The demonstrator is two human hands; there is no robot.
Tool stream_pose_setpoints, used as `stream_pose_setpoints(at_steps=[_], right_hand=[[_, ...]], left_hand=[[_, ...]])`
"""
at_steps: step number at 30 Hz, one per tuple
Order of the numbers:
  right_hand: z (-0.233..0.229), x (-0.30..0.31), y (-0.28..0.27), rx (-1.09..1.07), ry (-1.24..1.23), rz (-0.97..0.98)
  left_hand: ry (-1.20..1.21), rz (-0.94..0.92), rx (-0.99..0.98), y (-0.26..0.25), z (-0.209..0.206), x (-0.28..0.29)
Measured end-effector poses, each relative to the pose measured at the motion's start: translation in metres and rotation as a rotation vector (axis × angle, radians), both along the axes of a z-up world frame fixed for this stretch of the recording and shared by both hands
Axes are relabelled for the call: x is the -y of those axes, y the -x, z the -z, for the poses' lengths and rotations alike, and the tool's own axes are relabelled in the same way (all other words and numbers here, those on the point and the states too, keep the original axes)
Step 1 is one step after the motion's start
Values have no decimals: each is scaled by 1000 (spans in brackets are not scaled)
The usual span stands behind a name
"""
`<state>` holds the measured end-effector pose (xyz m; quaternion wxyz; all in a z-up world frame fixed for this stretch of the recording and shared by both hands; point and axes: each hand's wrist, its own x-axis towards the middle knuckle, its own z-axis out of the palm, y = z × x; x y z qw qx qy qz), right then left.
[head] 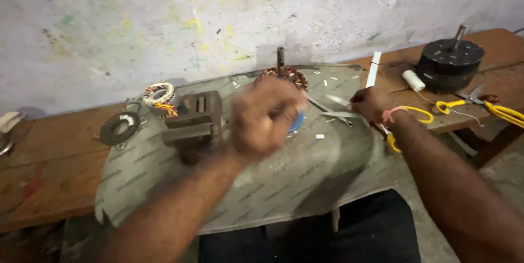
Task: The person repairs a fan motor stator by using a screwdriver to arrange and secure the copper windings, then placing it onto a motor housing.
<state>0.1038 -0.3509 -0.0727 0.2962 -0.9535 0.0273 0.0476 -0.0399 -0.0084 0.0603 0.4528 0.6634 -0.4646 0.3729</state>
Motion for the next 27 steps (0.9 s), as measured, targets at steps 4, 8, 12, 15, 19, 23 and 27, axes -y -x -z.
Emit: stream_pose_setpoints(at_steps=[4,8,12,15,19,23,27], right_hand=[[-28,-1,10,267,310,-124],[-73,-19,57,160,-248,-53],[-83,-62,93,230,-237,-176],[-80,-83,103,374,-116,-230],[-69,-103,102,442,-148,-180],[-58,-107,99,553,-246,-188],[-54,-123,97,631,-209,-290]], left_hand=[[-104,-142,-270,-38,-24,-43],[-509,-56,-451,-82,4,-46],[-642,15,-451,-114,30,-32],[-659,105,-394,-138,32,-26],[-742,126,-493,-152,28,-22],[-694,181,-559,-149,32,-23],[-665,150,-631,-147,36,-27]])
